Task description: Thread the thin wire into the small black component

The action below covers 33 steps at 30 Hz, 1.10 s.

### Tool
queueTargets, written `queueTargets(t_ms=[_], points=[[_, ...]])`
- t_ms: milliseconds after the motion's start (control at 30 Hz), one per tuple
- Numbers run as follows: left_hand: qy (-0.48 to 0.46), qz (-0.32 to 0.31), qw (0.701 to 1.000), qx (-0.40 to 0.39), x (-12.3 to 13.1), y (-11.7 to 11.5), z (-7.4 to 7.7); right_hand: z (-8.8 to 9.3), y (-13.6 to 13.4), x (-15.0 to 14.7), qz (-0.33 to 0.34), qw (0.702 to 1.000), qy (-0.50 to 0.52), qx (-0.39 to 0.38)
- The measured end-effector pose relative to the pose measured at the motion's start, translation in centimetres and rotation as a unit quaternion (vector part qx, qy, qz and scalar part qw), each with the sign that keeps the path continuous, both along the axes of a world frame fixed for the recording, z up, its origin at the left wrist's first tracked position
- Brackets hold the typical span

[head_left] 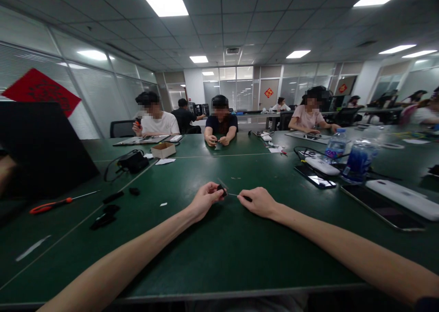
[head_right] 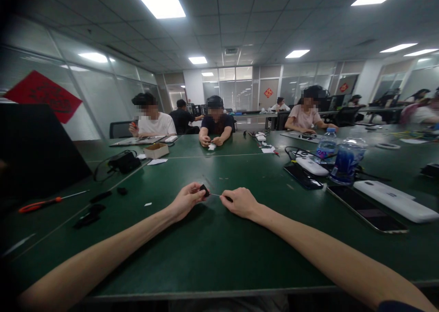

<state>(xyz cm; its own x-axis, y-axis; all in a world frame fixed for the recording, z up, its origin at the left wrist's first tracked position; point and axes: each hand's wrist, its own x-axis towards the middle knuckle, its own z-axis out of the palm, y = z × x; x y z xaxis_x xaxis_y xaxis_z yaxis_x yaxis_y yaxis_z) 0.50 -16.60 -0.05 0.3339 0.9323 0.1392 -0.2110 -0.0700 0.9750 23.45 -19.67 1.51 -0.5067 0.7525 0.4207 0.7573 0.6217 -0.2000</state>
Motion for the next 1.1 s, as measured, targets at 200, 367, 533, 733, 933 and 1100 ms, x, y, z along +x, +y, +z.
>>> queueTargets(t_ms=[200,367,533,733,933,1100], points=[[-0.018,-0.01,1.0,-0.012,0.0,-0.1,0.0,-0.1,0.0,-0.1,0.002,1.0,0.005,0.008],[-0.031,-0.019,0.999,-0.016,0.1,-0.1,0.2,-0.4,0.2,-0.2,-0.013,0.998,0.035,0.043],[-0.01,-0.051,0.998,-0.041,-0.2,-0.2,0.6,-0.1,0.2,-0.3,-0.012,0.996,0.052,0.067],[0.028,-0.051,0.998,-0.035,-0.1,-0.7,1.1,0.0,0.4,-0.1,-0.01,0.997,0.038,0.07],[0.03,-0.049,0.998,-0.024,0.2,-1.1,1.7,0.0,0.9,0.5,-0.017,0.997,0.016,0.069],[0.042,-0.055,0.998,-0.005,0.1,-1.1,1.7,0.0,0.8,0.4,-0.013,0.998,0.008,0.058]])
